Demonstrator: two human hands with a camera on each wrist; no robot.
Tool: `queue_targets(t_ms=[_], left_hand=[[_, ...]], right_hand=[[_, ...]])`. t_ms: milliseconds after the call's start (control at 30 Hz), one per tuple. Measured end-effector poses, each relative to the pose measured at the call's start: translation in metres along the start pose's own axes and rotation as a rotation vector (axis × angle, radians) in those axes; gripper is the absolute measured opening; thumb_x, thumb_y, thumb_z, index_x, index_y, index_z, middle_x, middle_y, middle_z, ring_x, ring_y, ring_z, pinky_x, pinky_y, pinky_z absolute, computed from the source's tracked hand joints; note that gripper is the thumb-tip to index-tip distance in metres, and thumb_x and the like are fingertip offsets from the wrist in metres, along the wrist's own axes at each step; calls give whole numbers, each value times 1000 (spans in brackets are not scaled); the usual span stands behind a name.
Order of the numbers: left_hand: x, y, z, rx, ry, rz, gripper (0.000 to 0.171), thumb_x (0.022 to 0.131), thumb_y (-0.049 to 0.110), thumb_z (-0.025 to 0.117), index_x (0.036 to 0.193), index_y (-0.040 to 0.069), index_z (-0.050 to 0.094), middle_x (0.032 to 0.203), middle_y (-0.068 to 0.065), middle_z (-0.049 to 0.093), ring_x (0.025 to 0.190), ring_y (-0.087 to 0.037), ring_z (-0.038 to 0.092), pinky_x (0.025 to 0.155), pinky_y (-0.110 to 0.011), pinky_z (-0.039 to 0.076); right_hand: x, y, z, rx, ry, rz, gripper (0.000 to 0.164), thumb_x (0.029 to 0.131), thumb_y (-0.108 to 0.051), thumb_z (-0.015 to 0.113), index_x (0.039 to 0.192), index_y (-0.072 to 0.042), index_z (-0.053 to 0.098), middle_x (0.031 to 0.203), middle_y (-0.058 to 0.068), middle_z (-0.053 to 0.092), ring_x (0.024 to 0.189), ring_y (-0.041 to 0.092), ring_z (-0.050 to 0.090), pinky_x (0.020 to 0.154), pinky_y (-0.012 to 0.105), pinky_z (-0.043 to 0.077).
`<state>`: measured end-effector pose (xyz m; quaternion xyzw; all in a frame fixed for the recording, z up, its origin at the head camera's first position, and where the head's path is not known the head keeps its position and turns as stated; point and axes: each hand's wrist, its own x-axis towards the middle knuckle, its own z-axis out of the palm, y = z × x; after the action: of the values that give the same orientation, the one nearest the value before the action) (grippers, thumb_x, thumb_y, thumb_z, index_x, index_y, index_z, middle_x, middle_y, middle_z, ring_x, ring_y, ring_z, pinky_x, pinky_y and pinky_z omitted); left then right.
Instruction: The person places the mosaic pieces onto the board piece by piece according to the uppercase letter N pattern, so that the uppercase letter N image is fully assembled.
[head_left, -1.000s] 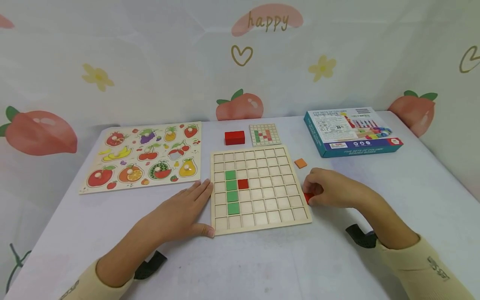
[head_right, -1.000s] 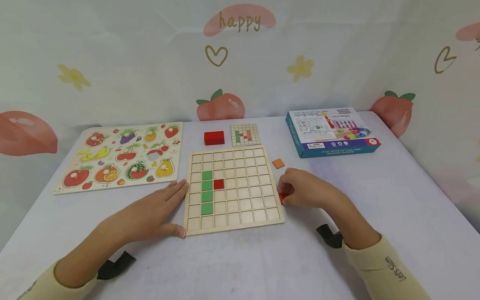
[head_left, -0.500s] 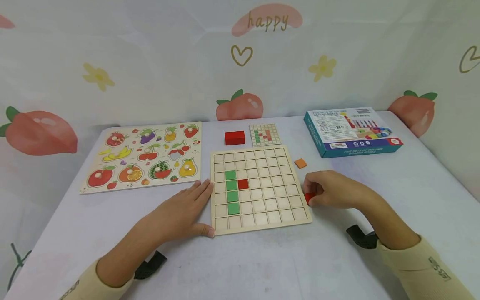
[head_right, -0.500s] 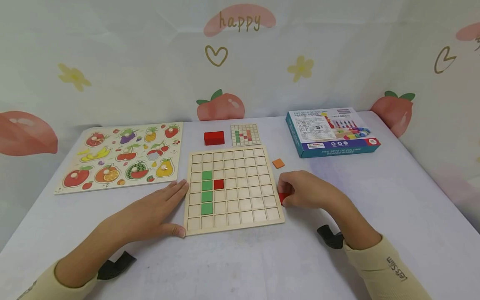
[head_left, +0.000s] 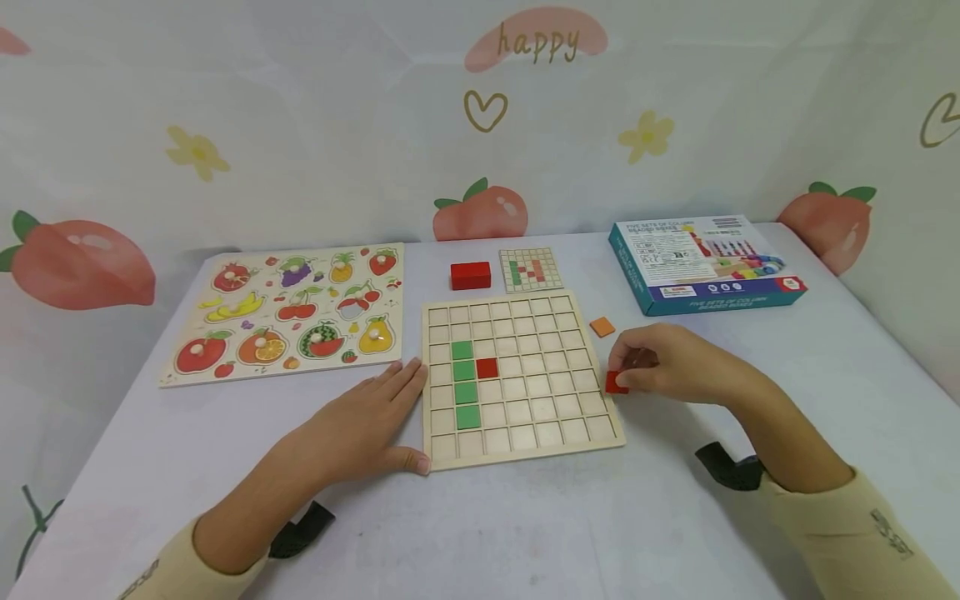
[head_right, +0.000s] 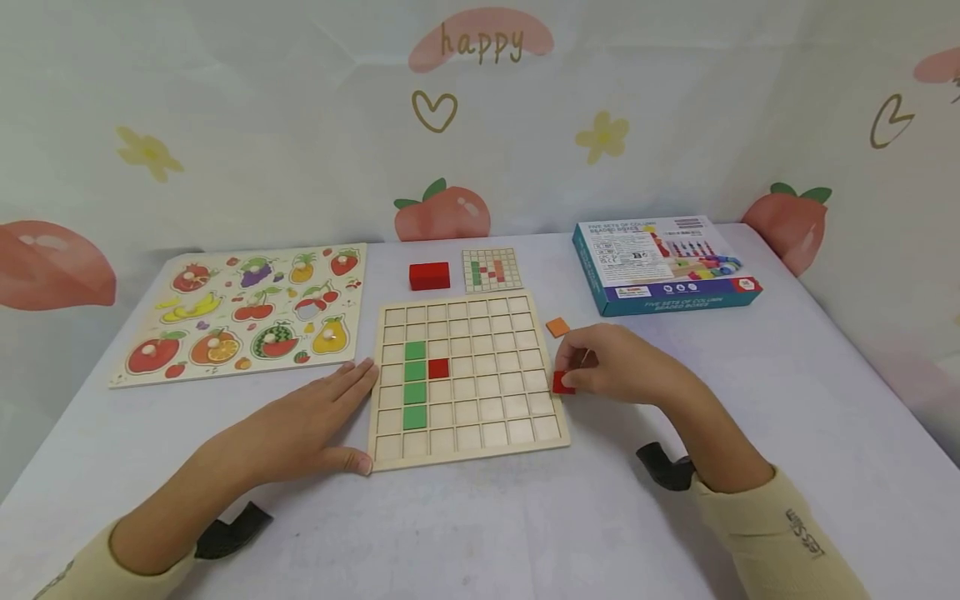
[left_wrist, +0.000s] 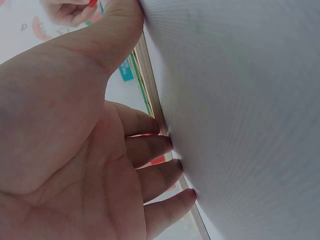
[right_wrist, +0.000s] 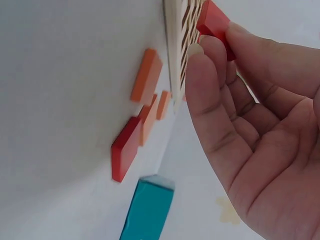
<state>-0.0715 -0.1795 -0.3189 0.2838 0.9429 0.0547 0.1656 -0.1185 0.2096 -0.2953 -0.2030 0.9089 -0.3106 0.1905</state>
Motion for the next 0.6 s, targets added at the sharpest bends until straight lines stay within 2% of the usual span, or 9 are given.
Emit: queue_targets(t_ms=[233, 600], left_hand=[[0, 1, 0, -8, -11, -9, 115, 80, 71, 66, 158, -1, 23, 164, -18, 20, 150, -38, 17, 117, -53, 26], [0, 2, -1, -4, -13, -16, 114, 80, 69, 68, 158, -1, 23, 164, -18, 21, 150, -38, 17, 117, -53, 26]], right_hand=[[7, -9, 3, 77, -32, -20, 6, 92, -4, 71, 95, -9, 69, 89, 2, 65, 82, 21, 58, 67, 30, 54], [23, -25, 10, 62, -51, -80, 7, 92, -4, 71, 93, -10, 70, 87, 2, 60, 86, 23, 55, 69, 34, 51]])
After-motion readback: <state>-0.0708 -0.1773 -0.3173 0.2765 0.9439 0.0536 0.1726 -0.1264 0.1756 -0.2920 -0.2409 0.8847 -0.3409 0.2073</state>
